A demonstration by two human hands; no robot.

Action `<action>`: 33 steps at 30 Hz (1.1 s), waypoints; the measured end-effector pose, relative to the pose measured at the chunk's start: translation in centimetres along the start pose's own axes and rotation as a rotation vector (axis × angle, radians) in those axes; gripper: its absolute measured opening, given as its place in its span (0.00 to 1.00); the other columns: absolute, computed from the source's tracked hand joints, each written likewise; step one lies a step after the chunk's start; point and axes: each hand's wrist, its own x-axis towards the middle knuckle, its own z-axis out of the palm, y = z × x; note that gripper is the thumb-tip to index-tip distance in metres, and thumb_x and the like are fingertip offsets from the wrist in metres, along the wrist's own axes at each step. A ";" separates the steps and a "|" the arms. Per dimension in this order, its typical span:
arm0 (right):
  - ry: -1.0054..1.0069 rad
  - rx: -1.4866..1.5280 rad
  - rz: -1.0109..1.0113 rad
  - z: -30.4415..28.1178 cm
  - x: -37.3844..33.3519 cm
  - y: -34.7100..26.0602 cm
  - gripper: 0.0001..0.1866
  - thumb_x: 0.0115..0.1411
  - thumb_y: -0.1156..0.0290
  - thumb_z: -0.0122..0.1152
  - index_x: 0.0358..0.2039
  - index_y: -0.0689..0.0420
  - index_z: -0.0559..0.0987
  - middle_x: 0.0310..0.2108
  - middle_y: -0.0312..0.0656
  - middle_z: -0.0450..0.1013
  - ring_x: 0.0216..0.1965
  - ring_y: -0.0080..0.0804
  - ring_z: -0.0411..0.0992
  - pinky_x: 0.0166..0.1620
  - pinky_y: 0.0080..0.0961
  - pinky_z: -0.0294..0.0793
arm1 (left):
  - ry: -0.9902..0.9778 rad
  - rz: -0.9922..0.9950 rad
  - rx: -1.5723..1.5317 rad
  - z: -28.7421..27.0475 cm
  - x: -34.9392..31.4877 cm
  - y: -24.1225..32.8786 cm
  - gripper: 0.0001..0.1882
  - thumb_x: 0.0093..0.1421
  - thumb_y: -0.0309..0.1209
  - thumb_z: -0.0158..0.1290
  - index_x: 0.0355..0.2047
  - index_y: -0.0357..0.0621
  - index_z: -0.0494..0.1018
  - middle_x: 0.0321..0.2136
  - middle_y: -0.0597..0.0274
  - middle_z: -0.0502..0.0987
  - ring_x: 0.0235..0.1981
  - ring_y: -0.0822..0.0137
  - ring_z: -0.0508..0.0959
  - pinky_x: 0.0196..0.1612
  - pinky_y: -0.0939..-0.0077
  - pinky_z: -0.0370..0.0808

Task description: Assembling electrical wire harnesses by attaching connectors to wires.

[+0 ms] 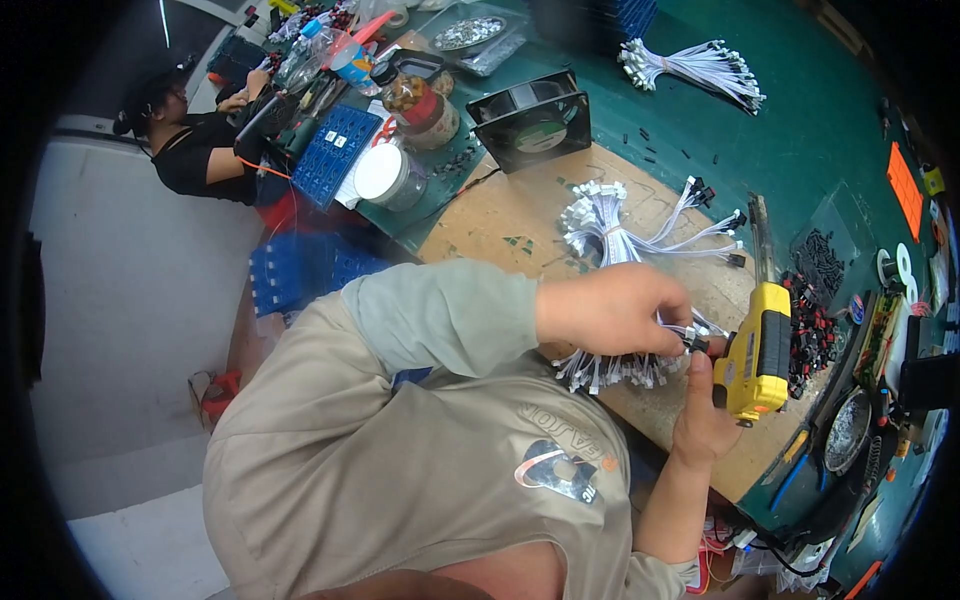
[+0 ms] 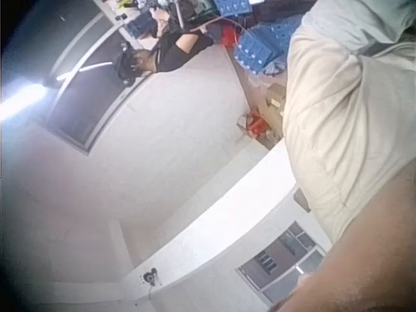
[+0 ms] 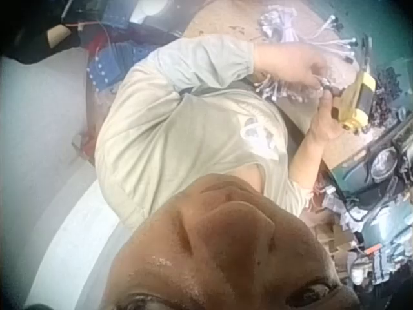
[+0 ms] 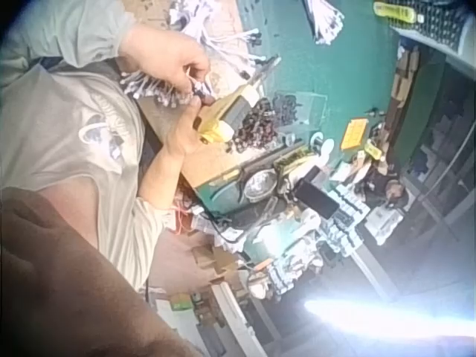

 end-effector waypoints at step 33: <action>0.052 0.108 0.087 -0.4 0.3 -1.4 0.14 0.53 0.79 0.65 0.41 0.60 0.74 0.33 0.34 0.73 0.33 0.19 0.70 0.37 0.18 0.70 | -0.072 -0.274 -0.322 0.4 0.3 0.9 0.08 0.58 0.30 0.55 0.32 0.35 0.75 0.23 0.68 0.74 0.25 0.79 0.71 0.28 0.83 0.68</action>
